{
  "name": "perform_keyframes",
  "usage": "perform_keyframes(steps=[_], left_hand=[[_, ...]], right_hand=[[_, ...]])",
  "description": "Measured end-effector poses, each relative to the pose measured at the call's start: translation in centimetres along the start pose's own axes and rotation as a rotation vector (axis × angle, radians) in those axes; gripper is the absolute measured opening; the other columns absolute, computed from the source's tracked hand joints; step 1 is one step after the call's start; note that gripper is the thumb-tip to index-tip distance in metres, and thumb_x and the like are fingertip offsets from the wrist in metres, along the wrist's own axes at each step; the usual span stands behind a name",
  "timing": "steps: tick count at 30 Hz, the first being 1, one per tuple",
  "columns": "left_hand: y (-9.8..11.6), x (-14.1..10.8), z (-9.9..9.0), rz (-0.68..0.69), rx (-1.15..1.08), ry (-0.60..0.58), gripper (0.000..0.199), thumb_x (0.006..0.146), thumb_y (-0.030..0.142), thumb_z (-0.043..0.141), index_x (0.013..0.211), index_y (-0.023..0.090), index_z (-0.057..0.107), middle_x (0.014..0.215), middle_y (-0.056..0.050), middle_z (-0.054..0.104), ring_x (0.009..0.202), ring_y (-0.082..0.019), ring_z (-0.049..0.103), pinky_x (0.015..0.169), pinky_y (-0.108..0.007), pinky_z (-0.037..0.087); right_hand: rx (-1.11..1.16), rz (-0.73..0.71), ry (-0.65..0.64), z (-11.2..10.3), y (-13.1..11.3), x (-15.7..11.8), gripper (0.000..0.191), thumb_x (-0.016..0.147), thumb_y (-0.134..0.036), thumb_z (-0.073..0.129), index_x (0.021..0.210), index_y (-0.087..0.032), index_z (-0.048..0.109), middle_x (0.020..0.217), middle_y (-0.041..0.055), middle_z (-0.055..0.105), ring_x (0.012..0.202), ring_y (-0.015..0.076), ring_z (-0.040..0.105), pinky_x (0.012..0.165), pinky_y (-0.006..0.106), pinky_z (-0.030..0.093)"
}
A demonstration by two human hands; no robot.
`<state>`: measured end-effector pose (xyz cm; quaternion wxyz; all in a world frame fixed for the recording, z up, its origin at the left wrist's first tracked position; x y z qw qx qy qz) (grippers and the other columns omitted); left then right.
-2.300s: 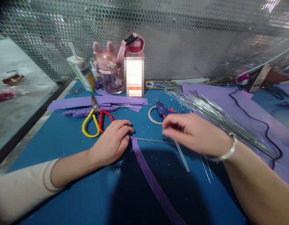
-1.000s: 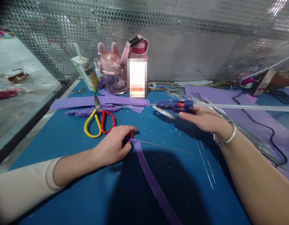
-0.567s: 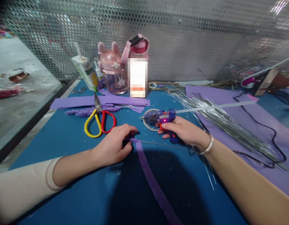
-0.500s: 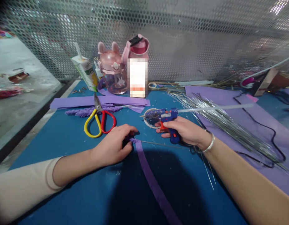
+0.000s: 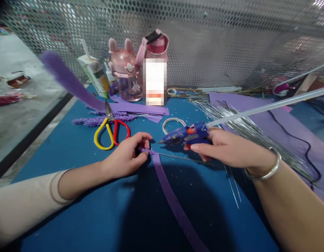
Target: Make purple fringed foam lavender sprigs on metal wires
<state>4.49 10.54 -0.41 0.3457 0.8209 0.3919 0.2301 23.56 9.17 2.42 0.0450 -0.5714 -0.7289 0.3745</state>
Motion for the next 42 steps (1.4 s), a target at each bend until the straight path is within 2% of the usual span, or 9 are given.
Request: perform_keyframes(steps=[2,5,9,13,19,25,32,39,42], left_hand=[[0.1,0.0,0.0,0.001,-0.005,0.000,0.043,0.071,0.011,0.049,0.112,0.020,0.044,0.089,0.000,0.057,0.073,-0.013,0.054,0.067,-0.027,0.044],[0.3,-0.1,0.1,0.020,0.001,-0.007,0.043,0.070,0.011,0.051,0.112,0.021,0.044,0.089,0.000,0.057,0.075,-0.013,0.054,0.068,-0.027,0.044],[0.1,0.0,0.1,0.025,-0.002,-0.002,0.041,0.072,0.009,0.048,0.110,0.021,0.046,0.086,0.001,0.057,0.072,-0.013,0.053,0.066,-0.026,0.043],[-0.1,0.1,0.3,0.022,-0.009,-0.002,0.041,0.071,0.008,0.048,0.110,0.020,0.046,0.085,0.001,0.057,0.072,-0.012,0.053,0.064,-0.025,0.042],[0.0,0.0,0.3,0.035,0.000,-0.001,0.040,0.071,0.007,0.048,0.108,0.020,0.046,0.084,0.001,0.057,0.073,-0.013,0.052,0.064,-0.024,0.043],[0.1,0.0,0.3,0.041,-0.001,0.004,0.039,0.071,0.007,0.048,0.107,0.019,0.048,0.083,0.000,0.057,0.073,-0.013,0.053,0.063,-0.024,0.042],[0.3,0.0,0.2,0.052,0.015,0.014,0.040,0.071,0.006,0.048,0.108,0.020,0.048,0.082,0.000,0.057,0.074,-0.014,0.054,0.064,-0.025,0.043],[0.5,0.1,0.1,0.066,0.047,0.018,0.039,0.070,0.006,0.048,0.107,0.019,0.049,0.080,0.000,0.057,0.073,-0.014,0.054,0.066,-0.027,0.043],[0.4,0.1,0.1,0.070,0.054,0.020,0.038,0.071,0.006,0.048,0.107,0.019,0.049,0.079,0.000,0.057,0.073,-0.014,0.053,0.066,-0.026,0.043]], right_hand=[[-0.088,0.052,-0.031,0.5,0.3,-0.4,0.046,0.082,-0.056,0.049,0.061,-0.017,0.059,0.054,-0.0004,0.051,0.045,0.0106,0.044,0.042,0.024,0.034],[-0.169,0.023,-0.020,1.0,-0.8,-0.5,0.044,0.083,-0.056,0.046,0.065,-0.018,0.055,0.054,-0.0021,0.044,0.044,0.0100,0.037,0.040,0.024,0.028],[-0.253,-0.089,-0.019,1.8,-2.7,-0.1,0.041,0.086,-0.053,0.041,0.069,-0.018,0.051,0.065,0.0009,0.049,0.055,0.0135,0.044,0.050,0.027,0.035],[-0.269,-0.099,-0.040,2.3,-2.7,0.2,0.039,0.087,-0.052,0.040,0.075,-0.017,0.052,0.073,0.0031,0.055,0.065,0.0174,0.049,0.060,0.032,0.039],[-0.302,-0.103,-0.053,2.8,-2.5,0.2,0.041,0.087,-0.055,0.037,0.081,-0.017,0.051,0.079,0.0049,0.055,0.069,0.0202,0.050,0.063,0.036,0.039],[-0.367,-0.136,0.050,2.2,-2.9,0.0,0.041,0.087,-0.056,0.037,0.071,-0.019,0.045,0.071,0.0032,0.052,0.061,0.0185,0.048,0.059,0.035,0.038],[-0.396,-0.190,0.066,2.7,-4.0,-0.3,0.035,0.089,-0.049,0.038,0.072,-0.019,0.045,0.074,0.0048,0.055,0.066,0.0194,0.049,0.061,0.035,0.036],[-0.409,-0.260,-0.005,3.5,-5.8,-1.1,0.028,0.091,-0.043,0.038,0.077,-0.020,0.047,0.088,0.0054,0.057,0.070,0.0188,0.050,0.064,0.033,0.037],[-0.427,-0.263,0.006,3.4,-5.9,-1.3,0.030,0.091,-0.043,0.037,0.075,-0.020,0.046,0.088,0.0055,0.058,0.070,0.0191,0.050,0.064,0.033,0.037]])
Point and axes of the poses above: each hand's wrist, its own x-axis towards the middle knuckle, its own z-axis out of the palm, y = z × x, the point moved 10 cm from there along x, towards the middle knuckle
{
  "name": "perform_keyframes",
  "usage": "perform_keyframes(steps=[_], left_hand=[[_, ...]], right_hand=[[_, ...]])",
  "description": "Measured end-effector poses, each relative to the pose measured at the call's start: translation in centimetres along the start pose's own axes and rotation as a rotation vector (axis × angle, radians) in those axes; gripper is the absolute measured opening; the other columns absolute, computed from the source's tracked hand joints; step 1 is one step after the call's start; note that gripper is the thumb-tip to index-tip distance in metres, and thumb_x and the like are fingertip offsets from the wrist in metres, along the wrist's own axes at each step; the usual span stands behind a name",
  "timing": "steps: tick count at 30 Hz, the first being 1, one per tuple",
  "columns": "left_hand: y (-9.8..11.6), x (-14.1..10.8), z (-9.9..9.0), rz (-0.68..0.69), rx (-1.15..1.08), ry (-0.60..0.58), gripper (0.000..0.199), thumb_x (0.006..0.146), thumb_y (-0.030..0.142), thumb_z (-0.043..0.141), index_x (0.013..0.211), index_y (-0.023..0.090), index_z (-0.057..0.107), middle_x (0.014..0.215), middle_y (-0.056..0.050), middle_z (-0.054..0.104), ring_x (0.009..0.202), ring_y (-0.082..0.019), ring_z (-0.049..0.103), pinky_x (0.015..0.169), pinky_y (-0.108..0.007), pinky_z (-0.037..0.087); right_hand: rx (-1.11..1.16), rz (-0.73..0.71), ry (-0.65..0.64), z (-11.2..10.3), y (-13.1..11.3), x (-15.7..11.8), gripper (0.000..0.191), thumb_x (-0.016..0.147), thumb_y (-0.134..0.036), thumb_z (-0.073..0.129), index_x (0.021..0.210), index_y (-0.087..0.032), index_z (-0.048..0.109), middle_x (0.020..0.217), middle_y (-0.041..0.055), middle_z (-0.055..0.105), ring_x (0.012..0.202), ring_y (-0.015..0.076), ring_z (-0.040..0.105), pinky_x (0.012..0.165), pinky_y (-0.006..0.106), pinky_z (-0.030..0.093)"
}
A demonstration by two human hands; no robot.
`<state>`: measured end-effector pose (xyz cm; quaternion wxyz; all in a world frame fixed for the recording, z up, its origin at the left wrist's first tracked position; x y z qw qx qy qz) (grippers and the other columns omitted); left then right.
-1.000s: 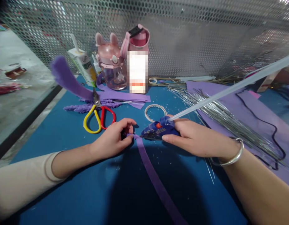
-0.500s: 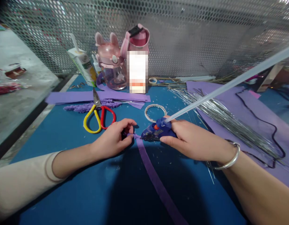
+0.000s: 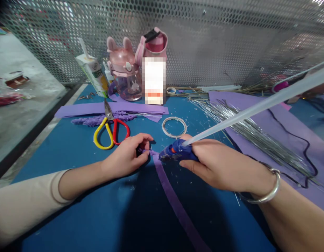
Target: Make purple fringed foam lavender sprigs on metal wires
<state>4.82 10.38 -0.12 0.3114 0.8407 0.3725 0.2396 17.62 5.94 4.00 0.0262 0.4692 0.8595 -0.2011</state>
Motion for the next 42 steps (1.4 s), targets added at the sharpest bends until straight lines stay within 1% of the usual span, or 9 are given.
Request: perform_keyframes(steps=[5,18,23,30,32,35,37,38,42], left_hand=[[0.0,0.0,0.0,0.003,-0.009,-0.001,0.040,0.070,0.006,0.049,0.107,0.019,0.049,0.081,0.000,0.058,0.073,-0.014,0.053,0.067,-0.027,0.042],[0.0,0.0,0.0,0.007,0.009,-0.004,0.036,0.072,0.008,0.048,0.106,0.019,0.049,0.079,0.000,0.057,0.072,-0.014,0.053,0.067,-0.027,0.042],[0.0,0.0,-0.1,0.008,0.008,0.002,0.038,0.070,0.006,0.049,0.106,0.019,0.049,0.079,0.000,0.058,0.073,-0.014,0.054,0.067,-0.027,0.043],[0.0,-0.1,-0.1,-0.002,0.015,0.005,0.038,0.070,0.007,0.048,0.107,0.019,0.049,0.079,0.000,0.056,0.072,-0.014,0.052,0.067,-0.028,0.042],[0.0,-0.1,-0.2,-0.014,0.018,0.021,0.039,0.070,0.008,0.048,0.107,0.018,0.050,0.081,-0.001,0.055,0.072,-0.015,0.051,0.067,-0.028,0.043],[0.1,-0.2,-0.6,-0.010,0.015,0.040,0.036,0.069,0.008,0.048,0.103,0.018,0.051,0.087,-0.003,0.055,0.077,-0.016,0.052,0.071,-0.030,0.044],[0.3,-0.2,-0.6,0.010,0.025,0.036,0.032,0.070,0.008,0.046,0.099,0.018,0.051,0.090,-0.004,0.056,0.081,-0.018,0.052,0.074,-0.032,0.044],[0.5,-0.2,-0.6,0.026,0.040,0.029,0.031,0.070,0.008,0.046,0.098,0.018,0.052,0.092,-0.005,0.056,0.085,-0.019,0.052,0.077,-0.033,0.044],[1.2,-0.2,-0.1,0.095,0.150,-0.014,0.025,0.069,0.011,0.051,0.092,0.017,0.058,0.097,-0.007,0.056,0.095,-0.024,0.049,0.084,-0.038,0.042]], right_hand=[[-0.055,0.059,0.055,-0.3,0.9,0.1,0.036,0.091,-0.046,0.036,0.067,-0.020,0.041,0.081,0.0071,0.058,0.072,0.0216,0.052,0.064,0.035,0.037],[0.066,-0.016,-0.003,-0.1,-0.2,-0.3,0.020,0.088,-0.037,0.045,0.081,-0.022,0.055,0.086,0.0038,0.057,0.066,0.0185,0.051,0.060,0.033,0.040],[0.068,0.023,0.082,-0.6,0.3,-0.1,0.023,0.087,-0.038,0.047,0.072,-0.021,0.053,0.088,0.0050,0.059,0.068,0.0196,0.054,0.061,0.034,0.041],[0.134,-0.002,-0.067,-0.7,0.1,-0.6,0.016,0.087,-0.036,0.047,0.084,-0.024,0.056,0.087,0.0025,0.058,0.072,0.0203,0.055,0.069,0.035,0.045],[0.139,0.014,-0.005,-2.0,1.2,-1.2,0.017,0.087,-0.036,0.047,0.082,-0.024,0.059,0.093,0.0030,0.060,0.078,0.0221,0.057,0.073,0.036,0.045],[0.098,0.043,0.231,-4.5,4.1,-1.7,0.022,0.086,-0.037,0.049,0.072,-0.024,0.060,0.100,0.0027,0.061,0.095,0.0278,0.056,0.083,0.039,0.044],[0.102,0.062,0.392,-5.6,6.3,-1.7,0.016,0.084,-0.036,0.051,0.090,-0.026,0.061,0.109,0.0029,0.060,0.107,0.0317,0.051,0.089,0.042,0.041],[0.114,0.072,0.436,-5.7,7.3,-1.5,0.023,0.083,-0.035,0.050,0.104,-0.026,0.057,0.112,0.0037,0.058,0.110,0.0322,0.049,0.090,0.044,0.041],[0.084,0.089,0.451,-4.4,9.5,0.5,0.046,0.082,-0.029,0.050,0.126,-0.020,0.040,0.118,0.0100,0.055,0.103,0.0308,0.053,0.086,0.044,0.043]])
Point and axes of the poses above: each hand's wrist, its own x-axis towards the middle knuckle, its own z-axis out of the palm, y = z × x, the point moved 10 cm from there along x, towards the middle knuckle
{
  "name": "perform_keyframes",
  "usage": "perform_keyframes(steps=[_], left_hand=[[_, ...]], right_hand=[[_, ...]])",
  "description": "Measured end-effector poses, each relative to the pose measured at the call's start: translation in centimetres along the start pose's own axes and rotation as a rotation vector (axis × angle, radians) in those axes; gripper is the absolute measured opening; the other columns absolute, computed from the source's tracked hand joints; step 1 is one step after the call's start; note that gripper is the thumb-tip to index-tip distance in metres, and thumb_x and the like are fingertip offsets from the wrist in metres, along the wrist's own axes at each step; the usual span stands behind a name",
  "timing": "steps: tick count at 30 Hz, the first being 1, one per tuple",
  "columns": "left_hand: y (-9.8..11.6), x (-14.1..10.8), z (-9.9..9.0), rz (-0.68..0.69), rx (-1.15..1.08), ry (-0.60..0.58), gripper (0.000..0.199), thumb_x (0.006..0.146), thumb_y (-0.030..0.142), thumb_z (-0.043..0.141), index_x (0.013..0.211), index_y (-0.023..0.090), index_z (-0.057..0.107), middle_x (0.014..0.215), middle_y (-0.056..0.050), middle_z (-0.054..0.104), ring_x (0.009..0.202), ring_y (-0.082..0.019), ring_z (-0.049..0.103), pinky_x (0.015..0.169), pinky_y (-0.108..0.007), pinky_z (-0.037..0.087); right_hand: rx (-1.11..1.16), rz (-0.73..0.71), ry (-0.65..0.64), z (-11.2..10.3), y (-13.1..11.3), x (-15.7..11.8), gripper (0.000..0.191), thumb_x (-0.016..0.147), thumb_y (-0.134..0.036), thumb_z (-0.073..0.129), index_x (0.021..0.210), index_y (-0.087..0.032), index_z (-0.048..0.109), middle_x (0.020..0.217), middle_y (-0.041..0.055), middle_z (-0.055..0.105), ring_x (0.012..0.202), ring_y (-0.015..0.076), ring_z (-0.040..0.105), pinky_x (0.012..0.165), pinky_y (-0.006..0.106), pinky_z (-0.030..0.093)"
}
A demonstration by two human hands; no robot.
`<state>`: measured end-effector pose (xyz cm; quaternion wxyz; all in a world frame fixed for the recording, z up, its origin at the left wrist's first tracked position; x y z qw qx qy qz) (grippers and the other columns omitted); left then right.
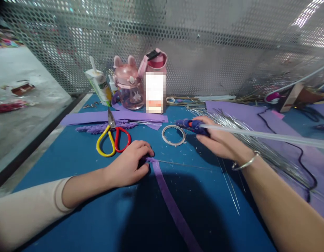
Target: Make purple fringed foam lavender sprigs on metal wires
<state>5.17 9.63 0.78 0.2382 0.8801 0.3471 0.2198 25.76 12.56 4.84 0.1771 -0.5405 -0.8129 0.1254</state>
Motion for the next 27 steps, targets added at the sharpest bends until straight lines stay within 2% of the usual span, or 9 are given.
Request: perform_keyframes(steps=[4,8,14,16,18,20,23,25,27], left_hand=[[0.3,0.0,0.2,0.010,0.008,-0.025,0.015,0.071,0.009,0.048,0.080,0.018,0.056,0.088,-0.005,0.057,0.088,-0.021,0.050,0.080,-0.035,0.041],[0.7,-0.2,0.0,0.002,-0.099,-0.048,0.015,0.077,0.009,0.042,0.083,0.019,0.051,0.078,-0.001,0.056,0.074,-0.015,0.051,0.068,-0.028,0.041],[3.7,-1.2,0.3,0.264,-0.204,-0.140,0.020,0.074,0.007,0.042,0.089,0.019,0.048,0.078,-0.001,0.055,0.066,-0.013,0.047,0.062,-0.025,0.039],[4.5,-1.5,0.0,0.335,-0.247,-0.125,0.020,0.071,0.006,0.043,0.086,0.019,0.047,0.074,-0.001,0.053,0.065,-0.013,0.046,0.061,-0.025,0.038],[4.9,-1.7,-0.7,0.355,-0.299,-0.085,0.019,0.071,0.005,0.043,0.084,0.019,0.046,0.072,0.000,0.052,0.064,-0.013,0.045,0.060,-0.025,0.037],[4.6,-1.5,-1.8,0.292,-0.360,-0.013,0.016,0.075,0.006,0.042,0.084,0.018,0.047,0.073,-0.001,0.051,0.064,-0.012,0.044,0.060,-0.024,0.037],[2.2,-0.8,-3.4,0.047,-0.433,0.132,0.012,0.082,0.010,0.040,0.085,0.018,0.048,0.073,0.000,0.049,0.063,-0.011,0.042,0.059,-0.023,0.035],[0.5,-0.7,-3.7,-0.121,-0.500,0.198,0.010,0.086,0.014,0.040,0.086,0.018,0.049,0.069,0.002,0.045,0.059,-0.009,0.039,0.055,-0.022,0.032],[-0.8,-0.6,-3.4,-0.228,-0.642,0.236,0.007,0.088,0.020,0.044,0.092,0.019,0.048,0.069,0.003,0.043,0.058,-0.009,0.037,0.053,-0.021,0.031]], right_hand=[[-0.035,0.006,0.000,1.8,0.6,0.8,0.045,0.080,-0.025,0.052,0.124,-0.019,0.041,0.114,0.0109,0.056,0.093,0.0256,0.057,0.080,0.040,0.045],[-0.074,-0.045,0.058,2.8,0.4,1.2,0.042,0.079,-0.018,0.051,0.120,-0.021,0.043,0.114,0.0094,0.055,0.097,0.0252,0.056,0.084,0.042,0.044],[-0.126,-0.154,-0.026,4.5,-0.6,2.1,0.050,0.074,-0.009,0.048,0.123,-0.018,0.046,0.122,0.0115,0.054,0.111,0.0268,0.052,0.094,0.044,0.040],[-0.182,-0.155,-0.037,3.8,-1.7,1.9,0.051,0.073,-0.007,0.047,0.123,-0.018,0.048,0.127,0.0123,0.052,0.115,0.0279,0.049,0.097,0.046,0.037],[-0.233,-0.125,0.021,1.9,-3.8,1.1,0.039,0.080,-0.012,0.046,0.118,-0.018,0.053,0.130,0.0124,0.050,0.119,0.0290,0.046,0.099,0.047,0.034],[-0.156,-0.076,-0.006,0.9,-6.3,-0.2,0.031,0.088,-0.024,0.045,0.118,-0.021,0.051,0.125,0.0086,0.055,0.114,0.0242,0.050,0.095,0.040,0.039],[-0.071,-0.039,-0.218,2.6,-10.0,-2.4,0.027,0.090,-0.034,0.046,0.116,-0.026,0.048,0.104,0.0024,0.065,0.091,0.0196,0.062,0.073,0.030,0.046],[-0.095,-0.003,-0.284,3.8,-10.9,-3.2,0.019,0.093,-0.030,0.038,0.108,-0.025,0.049,0.082,0.0000,0.066,0.071,0.0185,0.062,0.060,0.028,0.042],[-0.155,0.040,-0.268,4.5,-10.5,-3.1,0.019,0.095,-0.028,0.030,0.098,-0.025,0.049,0.069,-0.0012,0.062,0.061,0.0186,0.058,0.056,0.029,0.036]])
Point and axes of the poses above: each hand's wrist, its own x-axis towards the middle knuckle, its own z-axis out of the palm, y = z × x, the point moved 10 cm from there along x, towards the middle knuckle
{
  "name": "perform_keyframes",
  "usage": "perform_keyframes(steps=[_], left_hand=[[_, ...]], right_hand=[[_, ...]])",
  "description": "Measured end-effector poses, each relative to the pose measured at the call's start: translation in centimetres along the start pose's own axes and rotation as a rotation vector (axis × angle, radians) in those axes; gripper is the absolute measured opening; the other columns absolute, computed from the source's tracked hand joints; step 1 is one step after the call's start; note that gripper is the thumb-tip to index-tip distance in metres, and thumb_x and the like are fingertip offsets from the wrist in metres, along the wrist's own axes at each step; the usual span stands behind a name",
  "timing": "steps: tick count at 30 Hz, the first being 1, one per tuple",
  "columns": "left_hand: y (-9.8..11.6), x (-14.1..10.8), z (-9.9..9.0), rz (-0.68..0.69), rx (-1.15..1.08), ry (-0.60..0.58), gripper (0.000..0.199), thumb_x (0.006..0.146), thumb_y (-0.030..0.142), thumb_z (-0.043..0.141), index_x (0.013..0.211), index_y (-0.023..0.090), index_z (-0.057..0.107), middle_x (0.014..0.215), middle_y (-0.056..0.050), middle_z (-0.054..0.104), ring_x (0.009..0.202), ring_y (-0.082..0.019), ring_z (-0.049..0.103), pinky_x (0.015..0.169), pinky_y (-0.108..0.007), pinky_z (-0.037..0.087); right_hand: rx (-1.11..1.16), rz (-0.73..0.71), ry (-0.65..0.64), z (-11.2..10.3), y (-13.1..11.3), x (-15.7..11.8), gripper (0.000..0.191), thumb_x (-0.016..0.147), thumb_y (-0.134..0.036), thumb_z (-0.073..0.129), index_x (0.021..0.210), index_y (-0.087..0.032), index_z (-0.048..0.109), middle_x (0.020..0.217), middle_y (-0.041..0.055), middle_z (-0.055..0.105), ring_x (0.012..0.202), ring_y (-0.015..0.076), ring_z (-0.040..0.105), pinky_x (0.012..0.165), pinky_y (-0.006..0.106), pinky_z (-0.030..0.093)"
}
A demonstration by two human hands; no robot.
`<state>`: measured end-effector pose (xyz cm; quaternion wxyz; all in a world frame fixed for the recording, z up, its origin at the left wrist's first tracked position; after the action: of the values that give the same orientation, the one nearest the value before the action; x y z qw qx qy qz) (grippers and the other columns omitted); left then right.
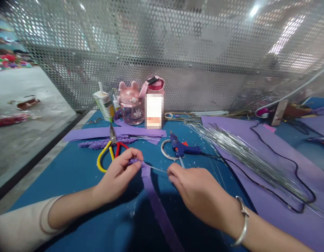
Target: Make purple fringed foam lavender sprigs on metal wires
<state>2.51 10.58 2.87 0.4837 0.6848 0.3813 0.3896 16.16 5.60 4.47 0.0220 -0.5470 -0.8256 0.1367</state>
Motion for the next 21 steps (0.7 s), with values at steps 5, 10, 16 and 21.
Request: perform_keyframes(steps=[5,10,16,21], left_hand=[[-2.5,0.2,1.5,-0.157,-0.447,-0.010,0.034,0.085,0.037,0.053,0.112,0.020,0.042,0.077,0.002,0.051,0.067,-0.010,0.048,0.061,-0.022,0.041],[-4.3,0.1,2.5,-0.316,-0.590,-0.005,0.025,0.085,0.039,0.053,0.090,0.014,0.052,0.064,0.002,0.053,0.057,-0.008,0.050,0.058,-0.022,0.042],[-4.3,-0.3,3.3,-0.344,-0.600,-0.024,0.023,0.085,0.036,0.054,0.086,0.013,0.052,0.064,0.001,0.056,0.057,-0.008,0.051,0.059,-0.021,0.042],[-4.2,-0.6,3.5,-0.354,-0.617,-0.033,0.024,0.085,0.037,0.054,0.083,0.013,0.053,0.064,0.001,0.055,0.058,-0.007,0.051,0.059,-0.021,0.042]], right_hand=[[-0.036,0.032,0.030,0.6,1.6,1.4,0.022,0.097,-0.031,0.026,0.092,-0.027,0.047,0.065,-0.0037,0.056,0.055,0.0173,0.052,0.052,0.028,0.030],[-0.081,0.005,0.020,1.0,1.4,1.4,0.020,0.096,-0.031,0.031,0.088,-0.026,0.049,0.060,-0.0045,0.053,0.052,0.0164,0.050,0.051,0.028,0.031],[-0.281,-0.195,0.519,-1.6,-2.0,0.8,0.026,0.080,-0.026,0.060,0.102,-0.016,0.051,0.095,0.0099,0.061,0.084,0.0236,0.056,0.069,0.032,0.042],[-0.244,-0.466,0.666,-1.4,-4.5,-0.2,0.009,0.078,-0.014,0.060,0.082,-0.019,0.053,0.075,0.0044,0.059,0.068,0.0186,0.051,0.066,0.033,0.041]])
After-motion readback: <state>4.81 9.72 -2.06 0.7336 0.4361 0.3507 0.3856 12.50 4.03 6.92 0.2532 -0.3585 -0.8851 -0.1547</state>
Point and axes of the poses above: each hand's wrist, its own x-axis towards the middle knuckle, its own z-axis out of the palm, y = z × x, the point moved 10 cm from there along x, towards the middle knuckle
